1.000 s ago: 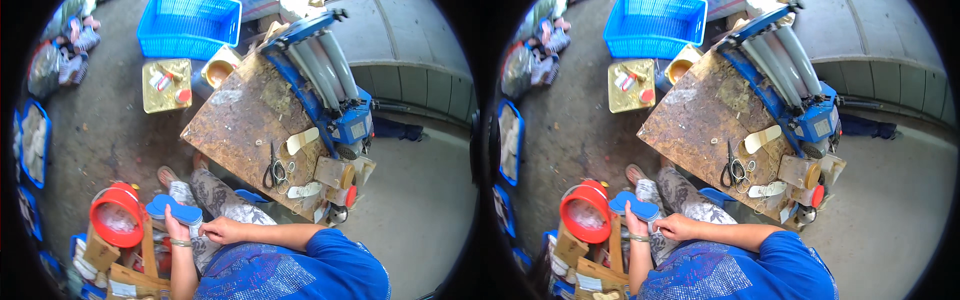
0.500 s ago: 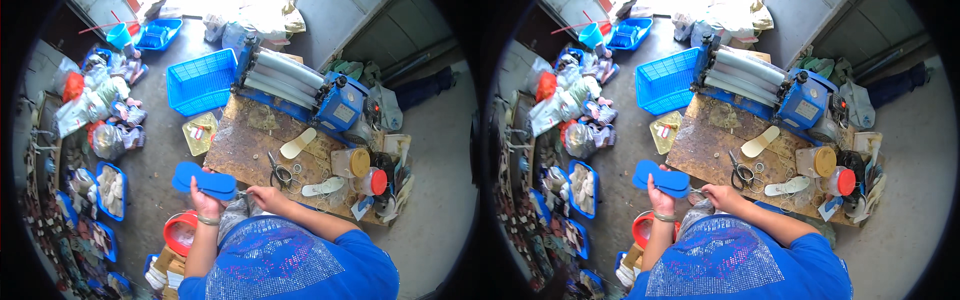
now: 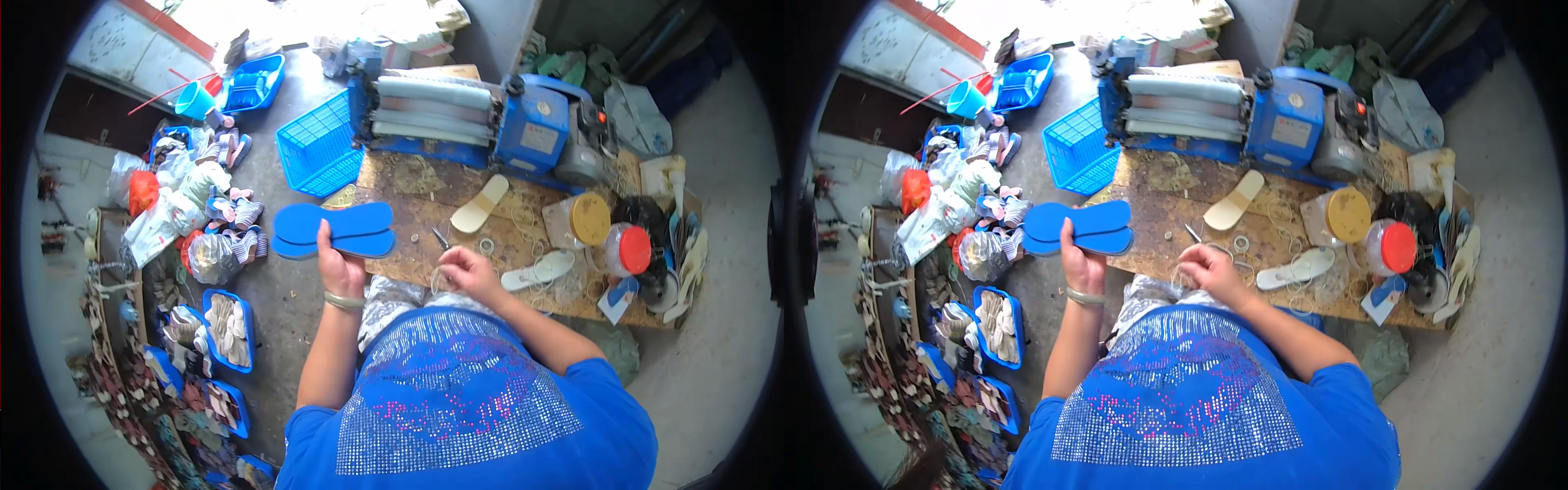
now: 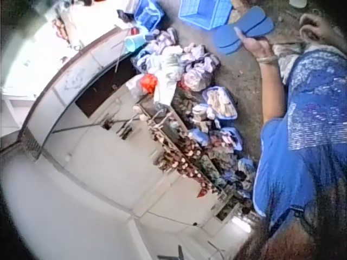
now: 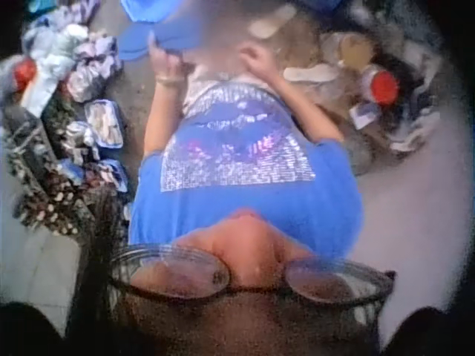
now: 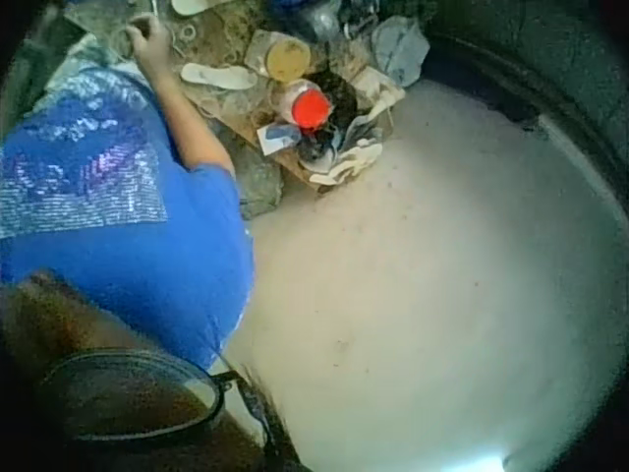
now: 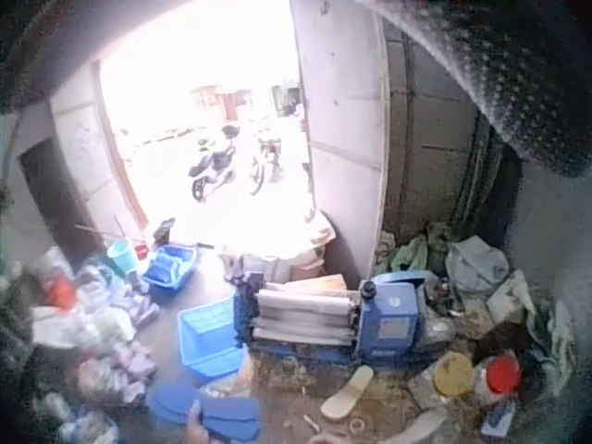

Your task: The person assembles slippers by feeding blue insoles and beige outsoles through a roller machine to bond them. They then pick up the bonded pairs, peel off protective paper from the beige outsoles, and stack the finished slippers on a wooden table.

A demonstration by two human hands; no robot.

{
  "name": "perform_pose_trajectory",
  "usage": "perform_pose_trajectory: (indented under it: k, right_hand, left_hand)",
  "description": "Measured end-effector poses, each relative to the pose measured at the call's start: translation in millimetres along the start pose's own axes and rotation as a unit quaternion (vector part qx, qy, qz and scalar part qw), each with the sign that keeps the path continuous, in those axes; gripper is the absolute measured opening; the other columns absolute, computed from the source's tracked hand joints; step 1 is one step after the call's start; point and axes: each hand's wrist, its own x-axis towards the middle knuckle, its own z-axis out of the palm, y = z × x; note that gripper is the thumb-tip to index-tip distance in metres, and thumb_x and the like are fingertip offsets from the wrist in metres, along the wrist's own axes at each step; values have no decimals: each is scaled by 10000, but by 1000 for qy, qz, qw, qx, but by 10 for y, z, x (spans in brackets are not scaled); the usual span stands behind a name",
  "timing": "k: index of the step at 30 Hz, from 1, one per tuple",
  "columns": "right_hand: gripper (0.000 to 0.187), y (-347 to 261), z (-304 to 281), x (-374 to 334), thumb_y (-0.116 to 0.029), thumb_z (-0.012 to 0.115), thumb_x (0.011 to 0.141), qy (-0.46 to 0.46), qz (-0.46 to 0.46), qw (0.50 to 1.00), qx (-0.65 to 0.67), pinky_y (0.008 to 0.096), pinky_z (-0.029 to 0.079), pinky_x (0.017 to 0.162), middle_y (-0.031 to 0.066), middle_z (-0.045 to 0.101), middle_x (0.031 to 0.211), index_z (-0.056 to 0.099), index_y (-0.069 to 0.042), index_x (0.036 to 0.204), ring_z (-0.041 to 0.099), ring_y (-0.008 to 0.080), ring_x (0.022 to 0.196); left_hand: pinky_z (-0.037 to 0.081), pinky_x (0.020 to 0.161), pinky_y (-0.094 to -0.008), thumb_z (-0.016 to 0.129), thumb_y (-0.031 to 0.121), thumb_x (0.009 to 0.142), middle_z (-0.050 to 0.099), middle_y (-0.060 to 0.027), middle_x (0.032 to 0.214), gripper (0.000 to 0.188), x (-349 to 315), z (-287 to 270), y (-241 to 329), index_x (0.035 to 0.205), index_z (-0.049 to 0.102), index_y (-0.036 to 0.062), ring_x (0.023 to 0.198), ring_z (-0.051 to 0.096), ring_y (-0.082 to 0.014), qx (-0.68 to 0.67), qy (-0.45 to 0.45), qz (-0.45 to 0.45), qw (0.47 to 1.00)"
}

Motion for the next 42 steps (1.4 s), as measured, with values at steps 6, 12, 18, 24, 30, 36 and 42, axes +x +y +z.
perform_pose_trajectory:
  k: [6,12,18,24,30,36,42]
  right_hand:
    - [132,413,-683,-44,-102,587,873,126,-21,970,-208,317,515,585,99,671,770,649,-37,970,651,168,645]
    - [188,590,-1199,46,-114,595,821,183,31,823,-536,417,518,712,170,683,871,672,-75,988,666,321,787]
    - [168,705,-1126,349,-104,571,769,179,101,781,-590,452,504,732,160,683,832,688,-100,889,659,331,815]
    - [191,748,-866,544,-112,574,769,189,69,786,-585,443,491,801,122,679,914,699,-110,914,637,305,917]
    - [174,614,-722,570,-138,610,782,175,57,804,-565,461,473,823,124,659,951,685,-70,923,619,313,946]
    - [196,558,-591,533,-135,613,784,146,46,813,-562,440,486,841,132,660,990,671,-68,958,615,318,955]
    - [161,491,-450,659,-155,616,794,112,-9,831,-545,425,495,803,138,668,926,680,-57,904,629,320,902]
  left_hand:
    - [449,985,-441,565,251,914,598,-156,1151,378,87,-107,-5,1198,518,6,1068,580,-274,90,-36,-105,990]
    - [520,740,-342,600,343,897,619,-70,876,307,247,-502,30,986,553,53,774,615,-197,122,0,-218,968]
    - [493,668,-292,570,357,915,577,-71,821,325,397,-644,372,959,517,39,718,573,-169,191,-16,-219,957]
    - [498,629,-305,604,339,891,579,-61,808,289,597,-677,562,997,521,83,691,578,-170,209,45,-218,952]
    - [515,624,-301,590,366,897,589,-69,797,336,746,-746,505,989,531,47,675,589,-176,223,23,-232,947]
    - [521,598,-303,606,364,890,600,-62,777,314,745,-639,364,945,535,63,654,594,-171,212,37,-245,945]
    - [527,642,-318,595,395,894,616,-76,801,350,701,-619,385,970,554,56,685,604,-186,212,45,-261,941]
